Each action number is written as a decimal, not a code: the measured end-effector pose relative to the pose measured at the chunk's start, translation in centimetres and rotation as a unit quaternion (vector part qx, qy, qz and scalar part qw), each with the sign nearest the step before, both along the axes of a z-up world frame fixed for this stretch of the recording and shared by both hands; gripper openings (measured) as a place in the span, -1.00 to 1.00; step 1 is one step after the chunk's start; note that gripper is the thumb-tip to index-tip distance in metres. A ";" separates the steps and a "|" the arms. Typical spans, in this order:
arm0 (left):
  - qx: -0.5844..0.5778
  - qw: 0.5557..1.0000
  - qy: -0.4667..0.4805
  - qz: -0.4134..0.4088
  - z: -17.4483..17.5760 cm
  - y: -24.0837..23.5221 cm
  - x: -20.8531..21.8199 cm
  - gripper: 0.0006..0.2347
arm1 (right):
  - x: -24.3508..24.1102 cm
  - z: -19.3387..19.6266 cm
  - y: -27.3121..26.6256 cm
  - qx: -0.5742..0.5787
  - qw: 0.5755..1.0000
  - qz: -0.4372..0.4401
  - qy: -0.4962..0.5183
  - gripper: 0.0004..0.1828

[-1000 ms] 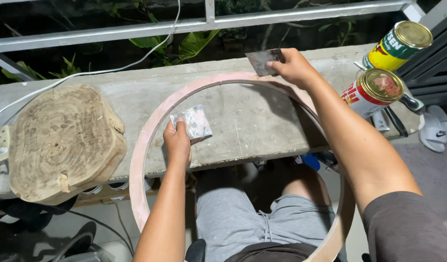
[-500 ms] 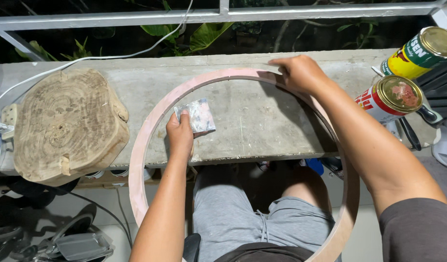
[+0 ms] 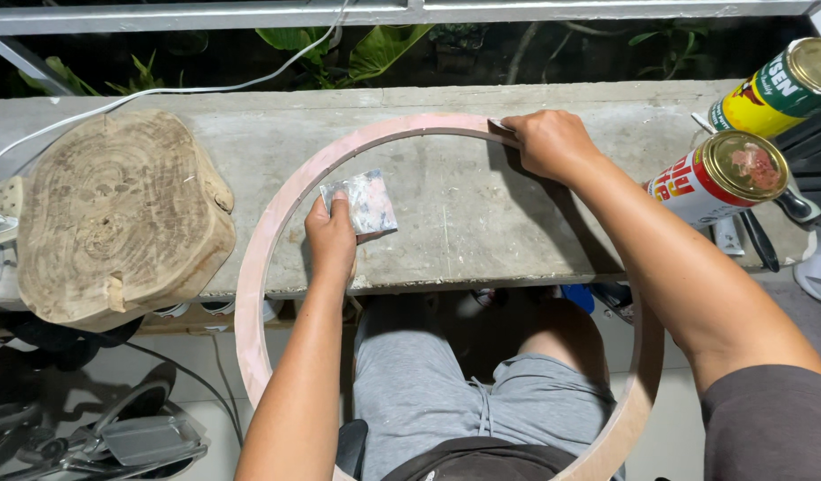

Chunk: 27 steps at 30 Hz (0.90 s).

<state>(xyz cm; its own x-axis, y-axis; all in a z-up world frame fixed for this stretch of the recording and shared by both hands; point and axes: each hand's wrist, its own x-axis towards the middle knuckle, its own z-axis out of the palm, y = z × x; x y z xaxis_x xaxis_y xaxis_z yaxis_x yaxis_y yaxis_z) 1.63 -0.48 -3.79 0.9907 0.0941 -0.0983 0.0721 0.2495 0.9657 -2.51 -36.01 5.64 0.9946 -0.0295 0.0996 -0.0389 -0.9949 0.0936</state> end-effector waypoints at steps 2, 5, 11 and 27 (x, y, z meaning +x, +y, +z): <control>0.006 1.000 -0.004 0.000 0.8 0.1 -0.5 -0.86 | -0.1 -0.3 0.0 0.000 1.000 -0.004 -0.002 -0.47; 0.019 1.000 -0.010 0.006 0.9 0.2 -0.5 -0.87 | 0.2 0.0 0.0 -0.001 1.000 -0.012 0.010 -0.45; 0.025 1.000 -0.009 0.006 1.1 0.1 -1.0 -0.87 | 0.9 -1.0 -2.4 -0.052 0.998 -0.044 0.006 -0.58; 0.053 0.998 -0.008 0.012 0.3 0.0 -0.4 -0.86 | 3.9 3.0 2.6 0.093 0.968 -0.222 0.065 -0.48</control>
<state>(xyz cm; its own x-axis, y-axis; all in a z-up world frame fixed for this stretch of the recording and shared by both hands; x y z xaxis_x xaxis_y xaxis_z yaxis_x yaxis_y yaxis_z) 1.24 -0.49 -3.47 0.9894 0.1276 -0.0699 0.0509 0.1464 0.9879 1.42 -33.42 8.64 0.8836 -0.4623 -0.0744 -0.4664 -0.8830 -0.0525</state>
